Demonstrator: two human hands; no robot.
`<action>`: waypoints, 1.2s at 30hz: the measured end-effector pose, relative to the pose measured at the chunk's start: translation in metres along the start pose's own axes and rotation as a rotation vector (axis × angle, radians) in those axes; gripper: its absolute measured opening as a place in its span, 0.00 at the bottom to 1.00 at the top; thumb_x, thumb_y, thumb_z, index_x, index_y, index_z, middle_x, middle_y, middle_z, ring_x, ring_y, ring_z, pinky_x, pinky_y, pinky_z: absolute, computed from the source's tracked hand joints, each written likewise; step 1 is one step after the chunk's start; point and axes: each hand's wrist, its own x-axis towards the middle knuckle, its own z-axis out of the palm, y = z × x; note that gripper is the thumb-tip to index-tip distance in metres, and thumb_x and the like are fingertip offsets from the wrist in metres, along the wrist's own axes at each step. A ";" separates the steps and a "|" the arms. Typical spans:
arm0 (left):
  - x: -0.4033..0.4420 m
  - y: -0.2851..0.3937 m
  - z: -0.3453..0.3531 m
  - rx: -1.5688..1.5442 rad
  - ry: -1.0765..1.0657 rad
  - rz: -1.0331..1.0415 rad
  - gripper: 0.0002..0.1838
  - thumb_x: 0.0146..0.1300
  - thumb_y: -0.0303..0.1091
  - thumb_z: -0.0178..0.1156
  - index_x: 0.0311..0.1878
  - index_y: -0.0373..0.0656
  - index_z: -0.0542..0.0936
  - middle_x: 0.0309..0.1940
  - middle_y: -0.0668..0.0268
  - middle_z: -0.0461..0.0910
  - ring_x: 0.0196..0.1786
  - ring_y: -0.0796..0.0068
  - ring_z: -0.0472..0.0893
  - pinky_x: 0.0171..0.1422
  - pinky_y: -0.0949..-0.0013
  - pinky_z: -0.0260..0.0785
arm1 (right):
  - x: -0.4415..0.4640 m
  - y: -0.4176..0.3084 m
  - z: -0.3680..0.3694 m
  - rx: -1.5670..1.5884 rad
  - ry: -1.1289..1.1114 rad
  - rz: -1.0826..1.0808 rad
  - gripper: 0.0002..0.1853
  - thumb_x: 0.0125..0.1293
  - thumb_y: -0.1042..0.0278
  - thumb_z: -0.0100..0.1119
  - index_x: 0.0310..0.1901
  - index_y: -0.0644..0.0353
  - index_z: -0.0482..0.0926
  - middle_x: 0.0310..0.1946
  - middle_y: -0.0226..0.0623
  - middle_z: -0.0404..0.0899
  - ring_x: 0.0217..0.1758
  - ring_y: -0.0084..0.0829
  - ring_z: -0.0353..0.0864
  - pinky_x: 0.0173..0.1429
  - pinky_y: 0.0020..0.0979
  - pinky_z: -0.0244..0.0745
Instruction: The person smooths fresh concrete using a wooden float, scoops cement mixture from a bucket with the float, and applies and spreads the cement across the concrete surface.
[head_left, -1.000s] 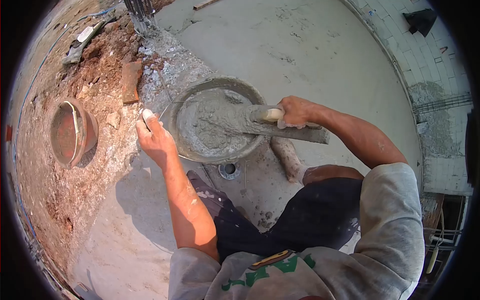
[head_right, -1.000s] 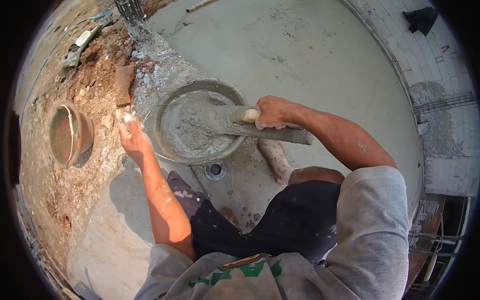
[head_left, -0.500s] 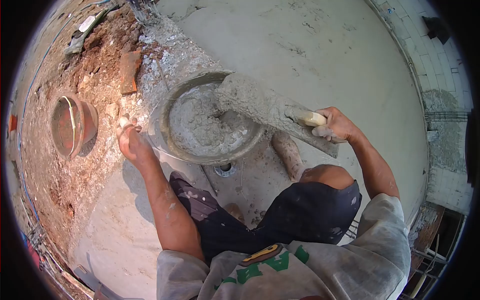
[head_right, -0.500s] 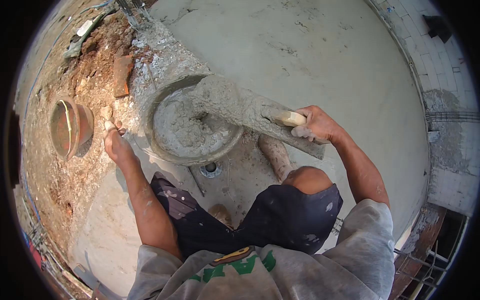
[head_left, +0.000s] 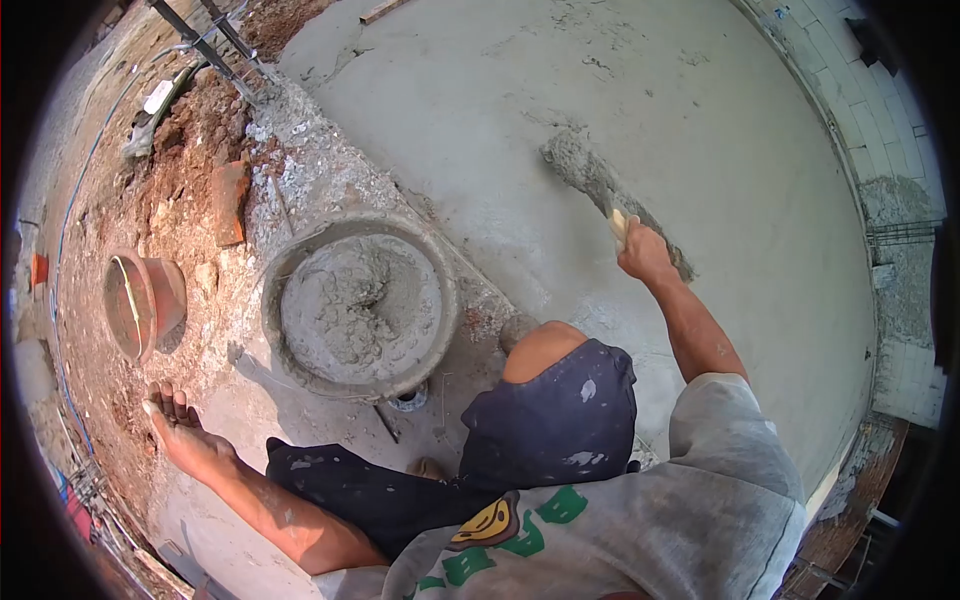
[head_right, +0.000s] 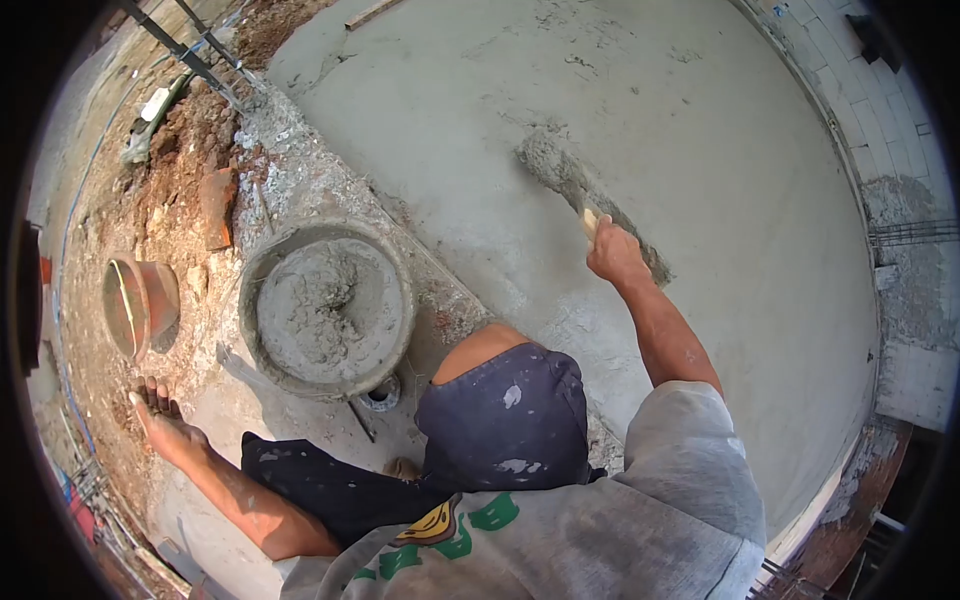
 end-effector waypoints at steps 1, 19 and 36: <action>-0.009 0.010 0.008 0.007 -0.023 0.040 0.26 0.67 0.53 0.50 0.60 0.43 0.73 0.52 0.66 0.76 0.49 0.76 0.73 0.61 0.68 0.56 | 0.008 0.003 -0.001 -0.022 -0.028 0.004 0.24 0.57 0.65 0.56 0.52 0.70 0.65 0.38 0.54 0.78 0.40 0.51 0.81 0.45 0.46 0.76; -0.049 0.013 0.047 0.884 -0.229 0.580 0.25 0.72 0.46 0.48 0.57 0.31 0.72 0.50 0.51 0.75 0.49 0.63 0.76 0.55 0.64 0.69 | 0.120 0.026 0.042 0.152 -0.078 -0.142 0.22 0.66 0.48 0.52 0.42 0.63 0.68 0.33 0.56 0.80 0.39 0.56 0.80 0.42 0.52 0.73; -0.059 0.014 0.047 1.102 -0.243 0.696 0.25 0.72 0.47 0.47 0.58 0.32 0.72 0.51 0.50 0.75 0.51 0.61 0.77 0.57 0.65 0.69 | 0.249 0.045 0.045 0.332 0.066 0.352 0.31 0.63 0.40 0.49 0.47 0.66 0.76 0.46 0.56 0.79 0.53 0.53 0.77 0.57 0.47 0.71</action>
